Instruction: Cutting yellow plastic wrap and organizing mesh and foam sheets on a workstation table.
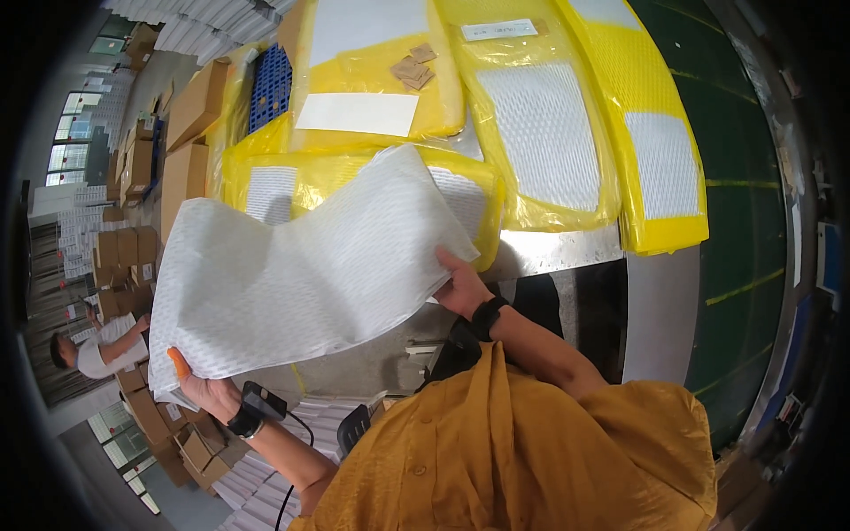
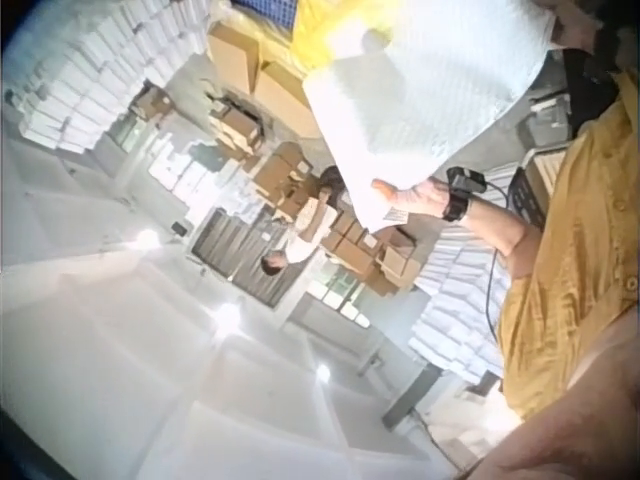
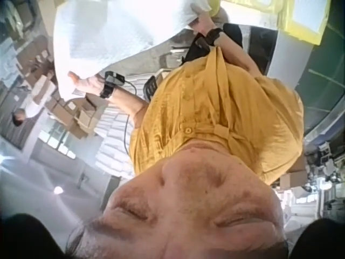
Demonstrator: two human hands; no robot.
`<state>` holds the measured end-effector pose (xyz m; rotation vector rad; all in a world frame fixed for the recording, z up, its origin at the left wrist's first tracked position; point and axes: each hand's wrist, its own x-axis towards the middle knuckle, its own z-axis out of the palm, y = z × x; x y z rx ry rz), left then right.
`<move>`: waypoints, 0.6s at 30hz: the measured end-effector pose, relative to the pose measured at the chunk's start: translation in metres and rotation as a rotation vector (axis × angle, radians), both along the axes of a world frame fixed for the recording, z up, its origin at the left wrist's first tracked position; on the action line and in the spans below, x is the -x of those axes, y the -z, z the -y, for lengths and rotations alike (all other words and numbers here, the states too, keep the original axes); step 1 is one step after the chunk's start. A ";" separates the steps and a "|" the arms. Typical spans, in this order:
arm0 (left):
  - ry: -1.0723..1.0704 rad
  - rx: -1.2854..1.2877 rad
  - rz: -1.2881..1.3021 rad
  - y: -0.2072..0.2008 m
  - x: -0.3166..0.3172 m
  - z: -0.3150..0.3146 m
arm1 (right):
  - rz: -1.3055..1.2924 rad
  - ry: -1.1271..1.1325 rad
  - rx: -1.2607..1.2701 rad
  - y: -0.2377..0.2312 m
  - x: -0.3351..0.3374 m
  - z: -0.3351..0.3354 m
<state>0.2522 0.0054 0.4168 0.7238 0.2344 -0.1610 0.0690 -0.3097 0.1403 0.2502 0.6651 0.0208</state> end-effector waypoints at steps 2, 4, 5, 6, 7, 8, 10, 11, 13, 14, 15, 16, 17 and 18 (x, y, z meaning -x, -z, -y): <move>-0.007 0.006 -0.004 -0.004 0.001 -0.006 | 0.023 0.007 0.255 -0.023 -0.008 0.003; 0.071 -0.011 0.014 -0.010 0.005 -0.015 | 0.103 0.020 0.374 -0.065 -0.015 0.020; 0.083 0.006 0.016 -0.011 0.006 -0.015 | 0.183 0.032 0.483 -0.087 -0.016 0.032; 0.101 0.024 0.032 -0.012 0.007 -0.014 | 0.099 0.048 0.594 -0.105 -0.012 0.043; 0.121 0.042 0.048 -0.011 0.006 -0.014 | 0.094 0.064 0.614 -0.114 -0.004 0.058; 0.241 0.094 0.059 -0.009 0.002 -0.017 | 0.032 0.088 0.893 -0.124 0.009 0.077; 0.250 0.120 0.048 -0.006 -0.002 0.007 | -0.033 0.214 1.188 -0.156 0.035 0.111; 0.246 0.131 0.031 -0.003 -0.005 0.024 | -0.028 0.317 1.207 -0.177 0.046 0.126; 0.284 0.143 0.043 0.009 -0.011 0.055 | -0.099 0.497 1.385 -0.197 0.062 0.154; 0.217 0.165 0.058 0.024 -0.019 0.073 | -0.112 0.517 1.404 -0.199 0.073 0.166; 0.146 0.183 0.071 0.038 -0.025 0.089 | -0.168 0.550 1.489 -0.194 0.082 0.176; 0.141 0.210 0.086 0.050 -0.028 0.106 | -0.227 0.580 1.573 -0.186 0.087 0.183; 0.170 0.219 0.075 0.064 -0.032 0.127 | -0.256 0.598 1.581 -0.171 0.094 0.188; 0.143 0.154 0.110 0.078 -0.033 0.146 | -0.318 0.641 1.489 -0.145 0.102 0.191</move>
